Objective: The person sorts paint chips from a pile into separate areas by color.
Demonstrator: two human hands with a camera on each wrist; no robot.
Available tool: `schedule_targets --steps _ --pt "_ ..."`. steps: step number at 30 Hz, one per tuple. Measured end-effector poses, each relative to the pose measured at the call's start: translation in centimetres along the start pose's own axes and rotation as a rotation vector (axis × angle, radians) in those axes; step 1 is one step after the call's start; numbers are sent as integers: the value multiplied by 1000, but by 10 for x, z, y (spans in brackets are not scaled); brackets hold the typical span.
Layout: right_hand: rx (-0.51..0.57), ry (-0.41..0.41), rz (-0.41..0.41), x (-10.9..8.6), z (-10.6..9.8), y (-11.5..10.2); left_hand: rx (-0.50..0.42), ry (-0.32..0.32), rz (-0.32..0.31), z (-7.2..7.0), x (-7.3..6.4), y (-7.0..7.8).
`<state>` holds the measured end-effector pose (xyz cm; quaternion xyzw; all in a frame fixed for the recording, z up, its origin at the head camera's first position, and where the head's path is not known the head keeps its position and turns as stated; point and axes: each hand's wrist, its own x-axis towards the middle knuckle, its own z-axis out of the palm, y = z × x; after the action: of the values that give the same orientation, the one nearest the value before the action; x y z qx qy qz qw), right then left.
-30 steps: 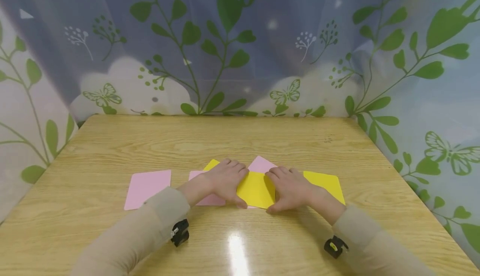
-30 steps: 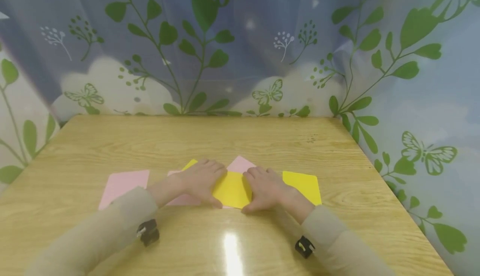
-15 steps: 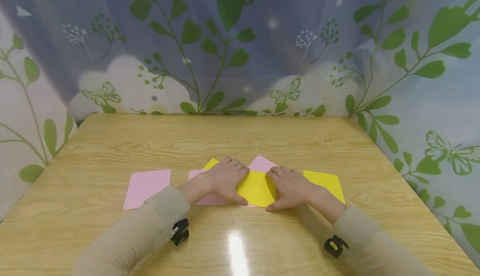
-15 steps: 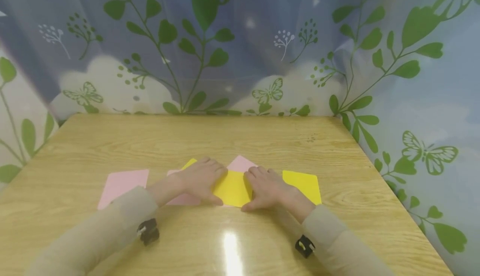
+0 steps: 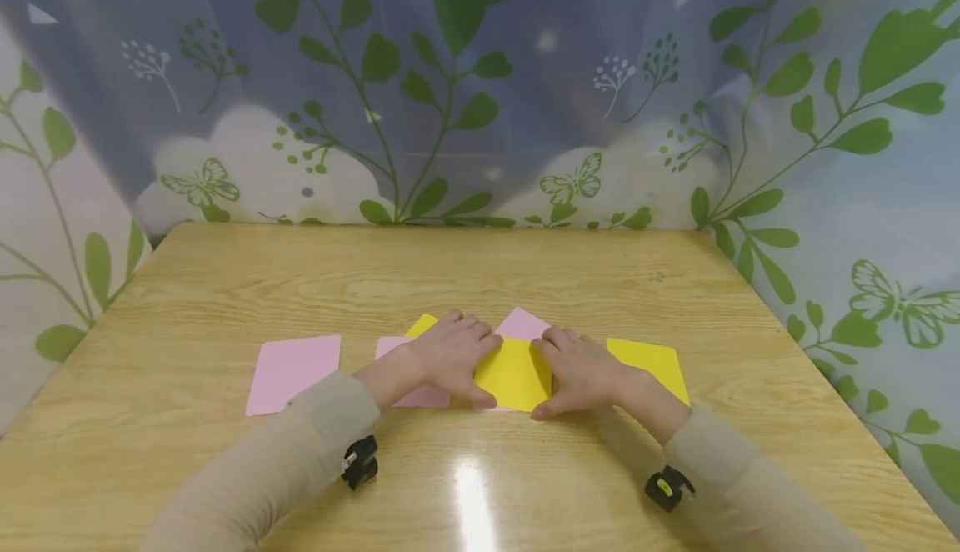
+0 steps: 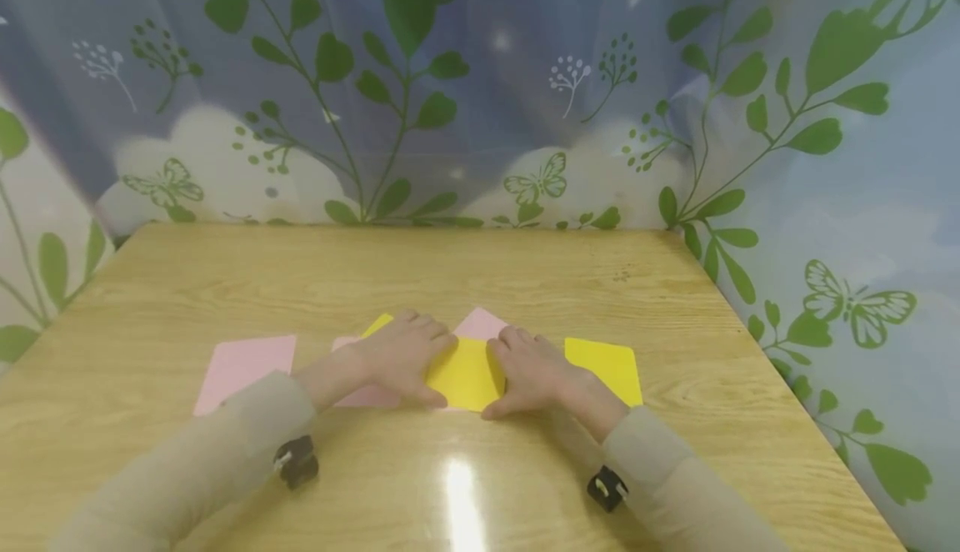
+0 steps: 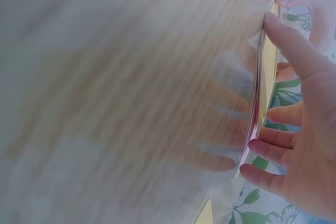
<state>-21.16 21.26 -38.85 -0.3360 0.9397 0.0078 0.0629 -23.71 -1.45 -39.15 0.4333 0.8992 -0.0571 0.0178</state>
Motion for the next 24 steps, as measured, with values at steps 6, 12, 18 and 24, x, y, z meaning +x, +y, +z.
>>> schedule_targets --steps 6,12,18,24 --pt "39 0 12 0 -1 -1 4 7 11 1 1 -1" --pt "102 3 2 0 -1 -1 20 15 13 1 0 -1" --pt "134 -1 -8 1 -1 -1 31 20 11 4 0 0" --pt "154 15 -61 2 0 -1 56 41 39 4 -1 -1"
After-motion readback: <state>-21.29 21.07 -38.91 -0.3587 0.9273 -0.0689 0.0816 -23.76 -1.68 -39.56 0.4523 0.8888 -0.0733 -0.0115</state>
